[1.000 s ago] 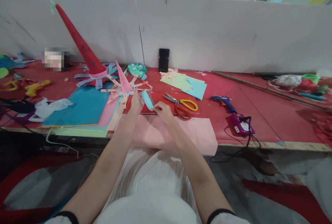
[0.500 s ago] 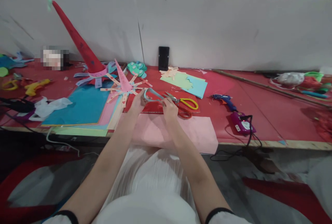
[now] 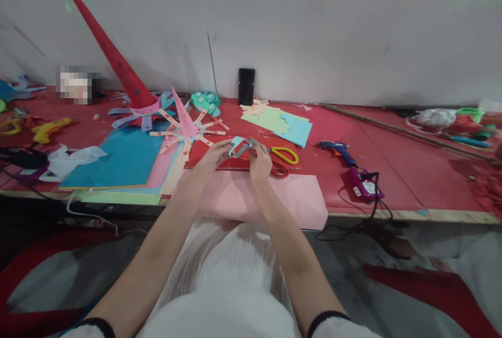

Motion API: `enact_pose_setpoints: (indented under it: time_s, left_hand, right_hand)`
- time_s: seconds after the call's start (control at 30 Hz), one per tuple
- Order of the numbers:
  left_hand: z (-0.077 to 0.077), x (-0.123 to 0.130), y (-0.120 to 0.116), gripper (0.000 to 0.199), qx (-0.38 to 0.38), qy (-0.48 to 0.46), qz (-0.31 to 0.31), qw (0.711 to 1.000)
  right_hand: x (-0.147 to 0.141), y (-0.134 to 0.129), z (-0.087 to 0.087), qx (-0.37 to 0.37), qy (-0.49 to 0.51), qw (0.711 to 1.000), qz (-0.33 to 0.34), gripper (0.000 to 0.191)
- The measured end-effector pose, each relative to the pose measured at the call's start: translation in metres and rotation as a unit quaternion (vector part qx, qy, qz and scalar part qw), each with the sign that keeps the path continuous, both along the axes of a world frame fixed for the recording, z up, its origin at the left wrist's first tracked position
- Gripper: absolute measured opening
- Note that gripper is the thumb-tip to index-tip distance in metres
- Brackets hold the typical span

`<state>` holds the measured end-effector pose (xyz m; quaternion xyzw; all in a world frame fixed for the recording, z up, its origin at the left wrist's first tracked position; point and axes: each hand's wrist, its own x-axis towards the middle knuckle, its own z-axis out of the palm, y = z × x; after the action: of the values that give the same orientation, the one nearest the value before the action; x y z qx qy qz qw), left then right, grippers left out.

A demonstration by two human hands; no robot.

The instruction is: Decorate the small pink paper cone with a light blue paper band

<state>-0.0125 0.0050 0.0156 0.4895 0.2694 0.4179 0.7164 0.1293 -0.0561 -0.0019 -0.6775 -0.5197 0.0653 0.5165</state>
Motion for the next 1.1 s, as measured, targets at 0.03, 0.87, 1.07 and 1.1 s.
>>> enact_pose_setpoints:
  time_s: [0.03,0.87,1.07,1.1]
  left_hand:
    - [0.000,0.000,0.000,0.030,-0.001,0.004,0.005,1.000]
    - [-0.006,0.013,-0.002,0.037,0.146,0.212,0.036,0.966]
    - [-0.009,0.016,-0.003,0.020,0.169,0.218,0.082,0.958]
    - [-0.009,0.017,-0.003,0.016,0.172,0.218,0.088,0.957]
  right_hand:
    - [0.000,0.000,0.000,-0.001,-0.001,1.000,0.003,0.021]
    - [0.000,0.011,-0.002,-0.004,0.243,0.965,0.100,0.030]
    - [-0.001,0.012,-0.004,0.018,0.220,0.968,0.117,0.024]
    - [-0.002,0.012,-0.004,0.020,0.219,0.968,0.122,0.023]
